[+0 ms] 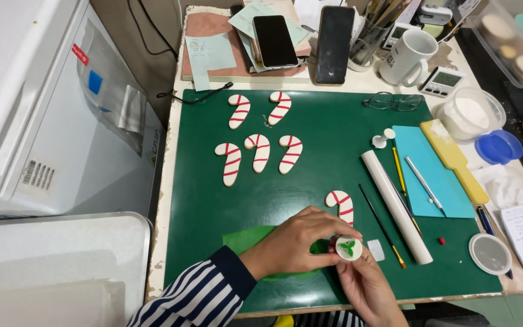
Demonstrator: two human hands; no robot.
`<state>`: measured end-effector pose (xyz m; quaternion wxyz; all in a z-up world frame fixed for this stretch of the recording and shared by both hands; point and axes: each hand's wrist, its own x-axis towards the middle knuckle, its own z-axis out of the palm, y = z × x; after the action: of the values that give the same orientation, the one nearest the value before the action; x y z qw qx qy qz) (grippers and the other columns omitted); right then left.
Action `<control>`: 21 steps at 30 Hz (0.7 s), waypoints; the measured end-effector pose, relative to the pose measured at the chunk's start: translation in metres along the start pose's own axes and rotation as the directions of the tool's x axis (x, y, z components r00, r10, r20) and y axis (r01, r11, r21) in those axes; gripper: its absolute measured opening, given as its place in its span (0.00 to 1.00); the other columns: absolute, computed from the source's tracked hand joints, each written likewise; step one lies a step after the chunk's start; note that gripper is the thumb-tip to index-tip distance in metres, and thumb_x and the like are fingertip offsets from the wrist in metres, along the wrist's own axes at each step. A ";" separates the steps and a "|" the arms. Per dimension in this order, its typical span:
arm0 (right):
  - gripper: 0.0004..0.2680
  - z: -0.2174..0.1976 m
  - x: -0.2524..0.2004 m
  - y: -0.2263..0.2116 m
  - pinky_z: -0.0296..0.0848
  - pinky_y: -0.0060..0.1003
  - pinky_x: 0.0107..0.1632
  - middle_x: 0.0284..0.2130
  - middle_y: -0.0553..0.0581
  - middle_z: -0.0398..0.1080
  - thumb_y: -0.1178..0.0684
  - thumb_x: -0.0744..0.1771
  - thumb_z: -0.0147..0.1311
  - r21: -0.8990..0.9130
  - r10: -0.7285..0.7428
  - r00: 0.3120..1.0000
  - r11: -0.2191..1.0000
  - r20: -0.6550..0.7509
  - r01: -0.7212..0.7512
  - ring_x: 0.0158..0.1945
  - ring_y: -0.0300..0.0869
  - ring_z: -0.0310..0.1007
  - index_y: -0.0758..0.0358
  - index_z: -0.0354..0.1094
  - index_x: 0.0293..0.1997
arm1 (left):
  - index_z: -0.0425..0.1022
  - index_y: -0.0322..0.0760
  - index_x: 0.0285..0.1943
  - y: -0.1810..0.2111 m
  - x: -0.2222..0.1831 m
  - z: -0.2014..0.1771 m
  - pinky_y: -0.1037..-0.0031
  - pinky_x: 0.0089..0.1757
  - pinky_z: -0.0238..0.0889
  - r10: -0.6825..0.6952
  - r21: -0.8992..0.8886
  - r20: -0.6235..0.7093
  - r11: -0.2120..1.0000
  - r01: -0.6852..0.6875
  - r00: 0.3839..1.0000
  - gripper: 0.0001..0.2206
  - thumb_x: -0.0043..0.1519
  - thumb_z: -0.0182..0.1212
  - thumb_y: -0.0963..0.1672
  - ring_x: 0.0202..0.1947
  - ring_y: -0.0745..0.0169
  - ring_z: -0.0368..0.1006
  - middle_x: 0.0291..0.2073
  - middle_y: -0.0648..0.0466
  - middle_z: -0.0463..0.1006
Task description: Cutting small leaf shapes from green fondant and attaching them to candy cane-shaped fondant pieces using a brush and edible glue.
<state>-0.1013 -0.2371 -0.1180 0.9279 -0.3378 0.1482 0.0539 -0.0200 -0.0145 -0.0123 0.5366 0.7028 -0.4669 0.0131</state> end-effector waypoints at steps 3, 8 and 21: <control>0.21 0.041 -0.008 -0.021 0.69 0.40 0.58 0.53 0.71 0.74 0.59 0.62 0.56 -0.341 -0.079 0.988 0.940 -0.136 0.028 0.55 0.52 0.73 0.75 0.67 0.63 | 0.73 0.47 0.60 -0.002 0.001 0.001 0.66 0.59 0.59 -0.026 -0.035 -0.038 0.999 0.025 0.999 0.16 0.64 0.65 0.40 0.48 0.62 0.74 0.45 0.59 0.79; 0.11 0.088 -0.022 -0.071 0.75 0.38 0.49 0.44 0.60 0.74 0.55 0.68 0.54 -0.967 -0.482 0.862 0.100 0.157 0.232 0.44 0.44 0.74 0.67 0.74 0.55 | 0.72 0.48 0.59 0.000 0.003 -0.006 0.66 0.59 0.61 -0.142 -0.085 -0.041 0.987 0.138 0.989 0.17 0.62 0.63 0.39 0.54 0.58 0.75 0.52 0.60 0.80; 0.03 0.066 -0.023 -0.082 0.68 0.38 0.41 0.22 0.48 0.71 0.53 0.66 0.61 -0.936 -0.666 0.744 -0.228 -0.053 -0.270 0.28 0.41 0.68 0.56 0.73 0.39 | 0.70 0.43 0.61 -0.002 0.004 -0.007 0.63 0.57 0.66 -0.102 0.024 -0.057 0.994 0.103 0.993 0.18 0.63 0.61 0.37 0.56 0.53 0.76 0.55 0.54 0.79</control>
<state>-0.0910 -0.2575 -0.0129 0.2083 -0.9330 0.2622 -0.1316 -0.0131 -0.0114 -0.0083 0.5399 0.7323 -0.4149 0.0113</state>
